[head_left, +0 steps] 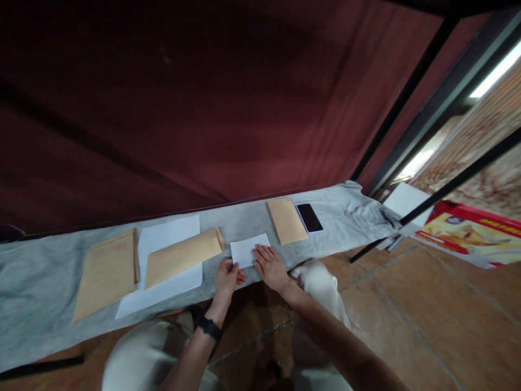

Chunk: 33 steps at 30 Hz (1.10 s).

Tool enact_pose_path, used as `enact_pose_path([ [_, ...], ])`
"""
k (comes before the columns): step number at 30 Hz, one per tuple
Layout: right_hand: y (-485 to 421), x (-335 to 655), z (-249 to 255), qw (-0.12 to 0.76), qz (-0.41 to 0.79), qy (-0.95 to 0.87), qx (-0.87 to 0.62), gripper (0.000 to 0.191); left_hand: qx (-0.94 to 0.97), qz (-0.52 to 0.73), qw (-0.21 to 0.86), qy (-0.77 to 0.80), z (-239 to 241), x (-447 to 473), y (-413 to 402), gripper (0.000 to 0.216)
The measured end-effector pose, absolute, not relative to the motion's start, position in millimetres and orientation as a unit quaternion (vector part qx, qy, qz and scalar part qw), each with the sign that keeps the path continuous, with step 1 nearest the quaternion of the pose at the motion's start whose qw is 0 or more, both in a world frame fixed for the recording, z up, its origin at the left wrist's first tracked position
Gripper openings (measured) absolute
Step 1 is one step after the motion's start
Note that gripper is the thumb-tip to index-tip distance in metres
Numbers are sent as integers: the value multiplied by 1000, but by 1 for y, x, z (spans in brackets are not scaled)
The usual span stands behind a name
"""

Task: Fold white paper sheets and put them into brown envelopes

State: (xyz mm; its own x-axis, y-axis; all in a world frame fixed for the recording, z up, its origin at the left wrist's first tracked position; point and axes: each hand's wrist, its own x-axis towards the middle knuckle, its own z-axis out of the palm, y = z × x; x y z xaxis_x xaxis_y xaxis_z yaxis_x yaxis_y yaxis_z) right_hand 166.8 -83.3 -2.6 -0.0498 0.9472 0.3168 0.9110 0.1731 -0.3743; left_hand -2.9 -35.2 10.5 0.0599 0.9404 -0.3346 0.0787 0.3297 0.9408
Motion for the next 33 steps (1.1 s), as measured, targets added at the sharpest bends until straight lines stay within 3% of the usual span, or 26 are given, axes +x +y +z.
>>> enact_pose_path([
  [4,-84,167,-1,262,33,-722,-640,40,490,393,513,585,12,-15,-52,33],
  [8,-83,166,-1,264,29,-721,-640,39,682,398,322,522,19,-14,-71,28],
  [15,-81,167,-4,252,54,-715,-650,39,856,222,89,458,6,12,-62,53],
  [25,-65,164,-2,276,74,-728,-623,42,855,157,47,492,-6,11,-66,55],
  [33,-54,158,-15,206,14,-732,-649,46,844,132,48,518,0,19,-45,54],
])
